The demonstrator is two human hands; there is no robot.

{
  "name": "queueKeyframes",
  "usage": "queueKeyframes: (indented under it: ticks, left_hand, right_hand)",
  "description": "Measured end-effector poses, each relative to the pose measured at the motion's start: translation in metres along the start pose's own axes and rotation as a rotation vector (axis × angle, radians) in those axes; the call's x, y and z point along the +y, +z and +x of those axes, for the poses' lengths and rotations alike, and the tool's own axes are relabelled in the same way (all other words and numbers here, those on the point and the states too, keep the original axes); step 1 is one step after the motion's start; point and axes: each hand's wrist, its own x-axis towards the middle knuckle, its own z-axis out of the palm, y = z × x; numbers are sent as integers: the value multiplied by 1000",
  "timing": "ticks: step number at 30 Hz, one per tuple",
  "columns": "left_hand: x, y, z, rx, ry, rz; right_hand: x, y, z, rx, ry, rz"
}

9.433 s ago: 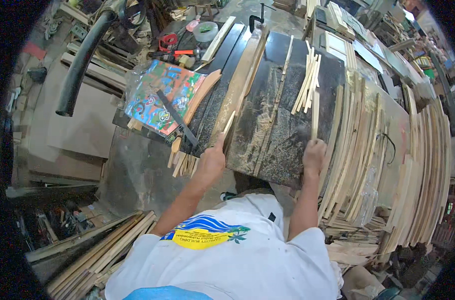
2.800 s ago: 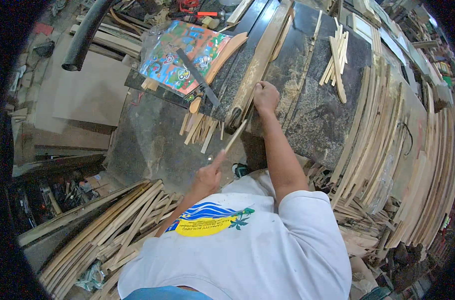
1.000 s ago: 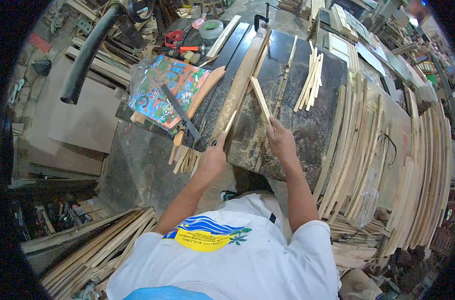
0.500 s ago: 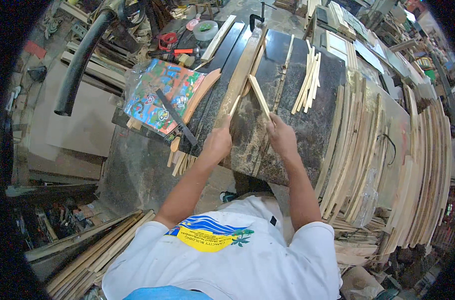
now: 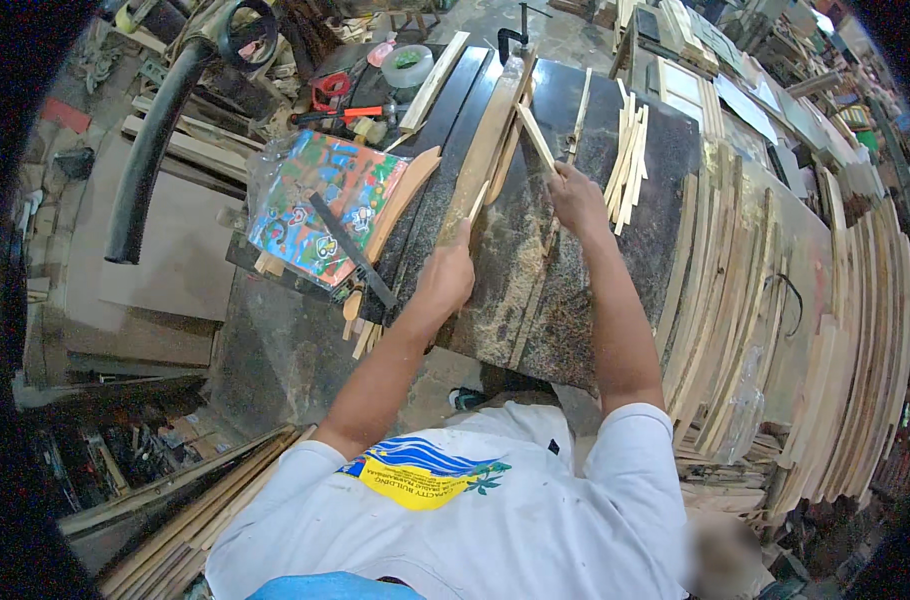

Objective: The person uses a table saw to cut thin wooden strips into smaller pieces. They repeatedly feed strips through the saw, collect the cut pieces, and stack them on the table. The person occasionally inspects the cut pieces by hand.

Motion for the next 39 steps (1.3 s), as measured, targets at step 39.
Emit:
queueKeyframes:
  ticks: [39]
  left_hand:
    - [78, -31, 93, 45, 164, -517]
  right_hand:
    - [60, -9, -64, 376, 492, 6]
